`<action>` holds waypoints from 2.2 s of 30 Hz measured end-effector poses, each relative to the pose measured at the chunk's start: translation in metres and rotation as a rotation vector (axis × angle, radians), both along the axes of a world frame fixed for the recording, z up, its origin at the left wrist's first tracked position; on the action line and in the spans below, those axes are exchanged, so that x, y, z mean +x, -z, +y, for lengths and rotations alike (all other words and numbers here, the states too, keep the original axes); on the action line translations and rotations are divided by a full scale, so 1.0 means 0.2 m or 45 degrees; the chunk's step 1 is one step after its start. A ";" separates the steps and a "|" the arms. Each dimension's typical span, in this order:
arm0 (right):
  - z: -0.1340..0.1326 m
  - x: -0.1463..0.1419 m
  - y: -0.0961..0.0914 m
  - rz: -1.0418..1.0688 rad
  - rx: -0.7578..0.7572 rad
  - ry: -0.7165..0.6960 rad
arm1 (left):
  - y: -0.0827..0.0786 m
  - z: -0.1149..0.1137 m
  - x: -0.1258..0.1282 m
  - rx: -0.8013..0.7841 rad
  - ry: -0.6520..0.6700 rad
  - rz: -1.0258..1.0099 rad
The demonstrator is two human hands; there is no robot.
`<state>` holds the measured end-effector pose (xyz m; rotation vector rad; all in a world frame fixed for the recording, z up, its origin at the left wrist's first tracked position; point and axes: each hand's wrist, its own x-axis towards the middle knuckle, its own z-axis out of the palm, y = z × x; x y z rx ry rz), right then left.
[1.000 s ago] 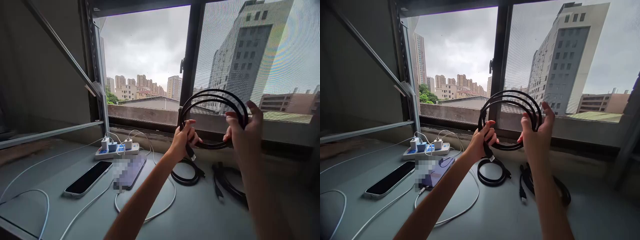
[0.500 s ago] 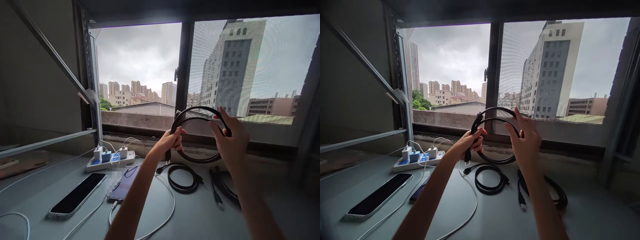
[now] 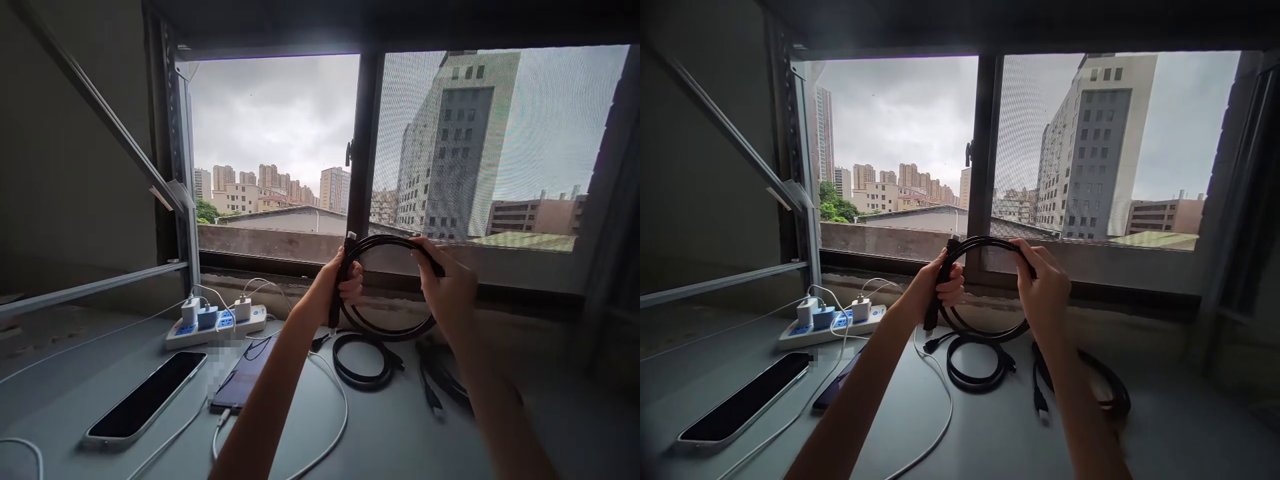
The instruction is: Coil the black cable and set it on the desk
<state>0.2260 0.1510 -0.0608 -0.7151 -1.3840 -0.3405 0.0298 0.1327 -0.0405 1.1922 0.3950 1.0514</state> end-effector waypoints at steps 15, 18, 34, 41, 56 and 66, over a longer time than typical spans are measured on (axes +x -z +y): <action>-0.01 -0.05 -0.01 -0.048 -0.036 -0.225 | 0.04 0.01 0.07 0.219 -0.423 -0.083; -0.01 -0.05 -0.01 -0.079 -0.050 -0.226 | 0.03 0.00 0.07 0.229 -0.432 -0.046; 0.03 -0.06 0.03 -0.143 -0.058 -0.182 | 0.07 0.04 0.13 0.709 -0.852 0.327; 0.00 -0.10 0.04 -0.255 -0.031 -0.005 | 0.08 0.07 0.09 0.694 -0.870 0.394; 0.04 -0.13 0.08 -0.416 -0.396 -0.179 | 0.08 0.06 0.03 0.576 -0.886 0.857; 0.06 -0.15 0.10 -0.459 -0.691 -0.696 | 0.14 0.15 -0.04 0.278 -0.603 0.950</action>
